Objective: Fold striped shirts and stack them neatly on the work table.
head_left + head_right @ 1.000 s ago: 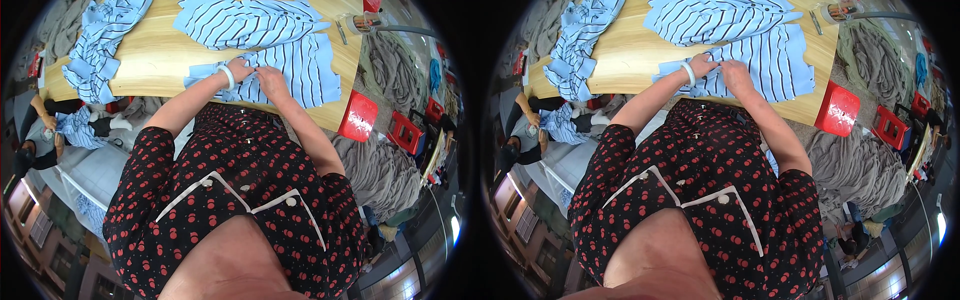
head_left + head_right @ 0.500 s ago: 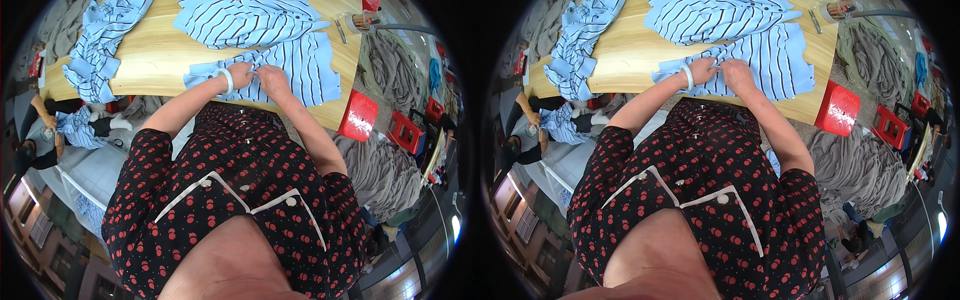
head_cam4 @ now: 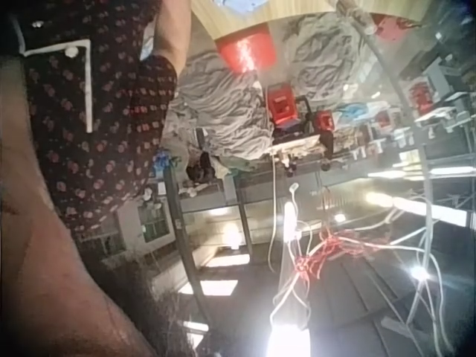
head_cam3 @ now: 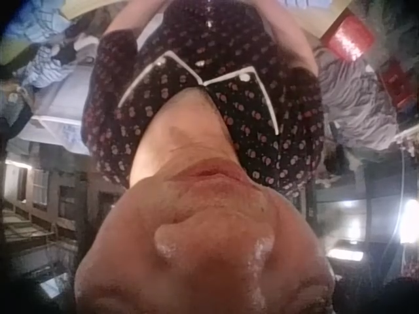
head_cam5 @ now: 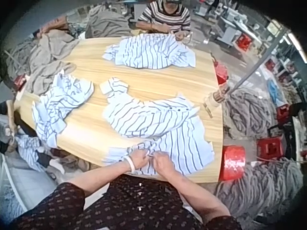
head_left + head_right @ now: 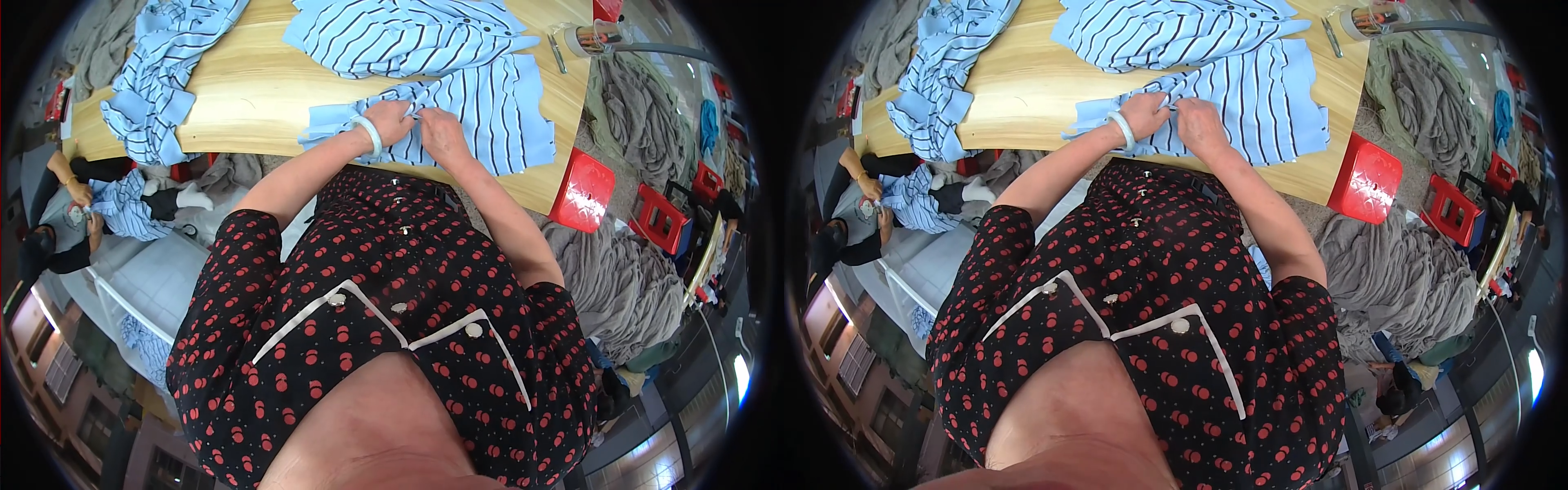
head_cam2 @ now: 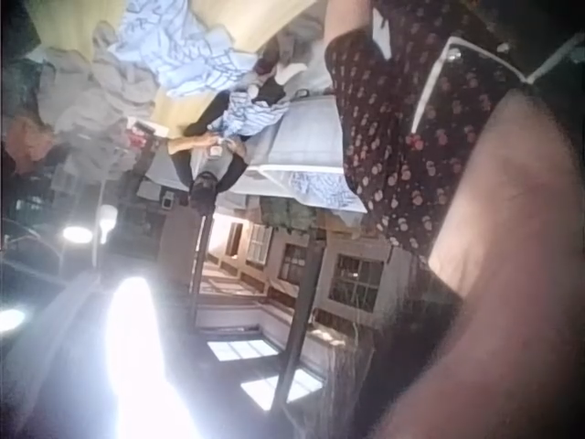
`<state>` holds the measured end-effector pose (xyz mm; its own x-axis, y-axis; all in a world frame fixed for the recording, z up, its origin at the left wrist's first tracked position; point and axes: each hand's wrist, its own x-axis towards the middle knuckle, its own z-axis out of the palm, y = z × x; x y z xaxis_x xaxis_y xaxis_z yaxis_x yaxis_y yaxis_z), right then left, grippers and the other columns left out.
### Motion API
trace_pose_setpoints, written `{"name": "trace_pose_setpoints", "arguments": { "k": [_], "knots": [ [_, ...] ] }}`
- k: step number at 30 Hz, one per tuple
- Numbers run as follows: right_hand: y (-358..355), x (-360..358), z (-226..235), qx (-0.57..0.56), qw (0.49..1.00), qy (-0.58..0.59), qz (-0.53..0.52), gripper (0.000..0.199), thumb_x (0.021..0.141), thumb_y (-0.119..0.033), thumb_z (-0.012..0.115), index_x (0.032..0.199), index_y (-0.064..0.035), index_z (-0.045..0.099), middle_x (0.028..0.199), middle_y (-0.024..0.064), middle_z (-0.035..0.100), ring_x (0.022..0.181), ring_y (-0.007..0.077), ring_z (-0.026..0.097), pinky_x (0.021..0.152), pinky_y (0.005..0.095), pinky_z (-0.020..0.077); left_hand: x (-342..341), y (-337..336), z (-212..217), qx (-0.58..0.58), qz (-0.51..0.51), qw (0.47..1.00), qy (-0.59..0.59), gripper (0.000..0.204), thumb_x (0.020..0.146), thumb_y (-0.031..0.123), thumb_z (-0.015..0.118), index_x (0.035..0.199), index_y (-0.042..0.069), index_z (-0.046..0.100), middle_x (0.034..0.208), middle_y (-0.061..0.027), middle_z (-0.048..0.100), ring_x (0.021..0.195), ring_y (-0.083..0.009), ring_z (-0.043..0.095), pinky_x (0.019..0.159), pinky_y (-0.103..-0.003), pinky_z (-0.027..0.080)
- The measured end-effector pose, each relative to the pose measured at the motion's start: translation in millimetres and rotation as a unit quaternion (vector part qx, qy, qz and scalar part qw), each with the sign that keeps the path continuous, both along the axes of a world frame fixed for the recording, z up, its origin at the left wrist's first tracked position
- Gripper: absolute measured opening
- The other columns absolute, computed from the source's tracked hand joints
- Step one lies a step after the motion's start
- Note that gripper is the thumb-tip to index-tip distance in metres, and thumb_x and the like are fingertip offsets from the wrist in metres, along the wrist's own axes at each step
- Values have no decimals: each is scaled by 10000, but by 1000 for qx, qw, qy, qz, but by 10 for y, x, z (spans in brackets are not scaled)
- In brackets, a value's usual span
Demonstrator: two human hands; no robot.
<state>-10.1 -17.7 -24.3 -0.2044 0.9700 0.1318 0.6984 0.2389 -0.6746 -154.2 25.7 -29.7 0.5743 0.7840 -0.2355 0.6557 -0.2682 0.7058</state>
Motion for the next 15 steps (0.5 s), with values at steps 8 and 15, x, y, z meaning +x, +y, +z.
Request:
{"name": "trace_pose_setpoints", "arguments": {
  "k": [8,15],
  "knots": [
    [14,33,9,5,1000,10,-2,93,696,-19,434,708,9,521,654,175,522,640,335,511,595,412,397,-28,54,31,11,-56,998,-16,179,710,182,463,720,4,481,659,-217,522,668,-383,504,610,-448,392],
    [51,135,5,-78,997,7,-3,92,728,-111,461,701,-38,511,672,114,539,672,291,514,607,395,368,-69,181,21,-71,-99,991,-62,203,703,214,483,747,17,499,683,-206,532,683,-363,513,616,-419,401]
  ]
}}
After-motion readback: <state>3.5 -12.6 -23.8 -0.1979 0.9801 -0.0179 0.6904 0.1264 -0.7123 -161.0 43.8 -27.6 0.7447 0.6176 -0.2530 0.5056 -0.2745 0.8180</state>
